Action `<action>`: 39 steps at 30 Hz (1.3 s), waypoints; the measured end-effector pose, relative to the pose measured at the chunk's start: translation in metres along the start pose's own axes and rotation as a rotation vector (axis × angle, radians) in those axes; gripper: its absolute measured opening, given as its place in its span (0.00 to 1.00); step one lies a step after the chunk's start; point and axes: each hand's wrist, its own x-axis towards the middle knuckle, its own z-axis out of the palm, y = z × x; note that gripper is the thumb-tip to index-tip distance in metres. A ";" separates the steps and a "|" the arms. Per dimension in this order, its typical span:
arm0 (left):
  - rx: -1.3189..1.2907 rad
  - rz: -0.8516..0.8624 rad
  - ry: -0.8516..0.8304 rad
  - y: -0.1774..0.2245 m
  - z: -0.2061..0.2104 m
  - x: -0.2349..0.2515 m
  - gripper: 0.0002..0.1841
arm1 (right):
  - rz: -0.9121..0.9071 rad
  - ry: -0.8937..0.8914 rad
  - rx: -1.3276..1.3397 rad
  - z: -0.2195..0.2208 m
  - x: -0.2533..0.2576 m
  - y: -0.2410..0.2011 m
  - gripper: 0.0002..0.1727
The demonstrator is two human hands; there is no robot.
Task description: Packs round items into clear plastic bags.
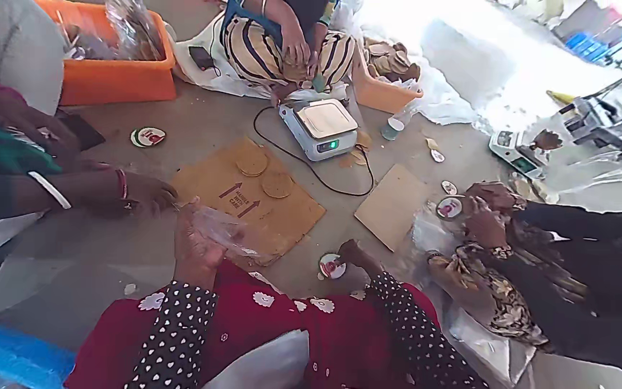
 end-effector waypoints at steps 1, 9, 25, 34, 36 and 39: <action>-0.005 -0.011 0.003 -0.001 0.000 0.001 0.26 | -0.015 0.045 0.136 0.000 0.009 0.006 0.15; -0.001 -0.039 0.013 -0.006 0.008 0.000 0.20 | -0.040 0.234 0.434 -0.024 0.046 -0.057 0.17; 0.038 -0.021 0.035 -0.005 0.015 0.011 0.15 | -0.325 0.320 0.112 -0.053 0.226 -0.187 0.26; 0.032 -0.038 0.047 -0.007 0.014 0.016 0.13 | -0.238 0.117 -0.379 -0.061 0.219 -0.219 0.39; 0.026 -0.025 0.057 -0.006 0.015 0.016 0.13 | -0.259 0.186 -0.403 -0.052 0.204 -0.214 0.41; 0.018 -0.013 0.072 -0.003 0.015 0.015 0.15 | -0.144 -0.061 -0.358 -0.053 0.170 -0.230 0.38</action>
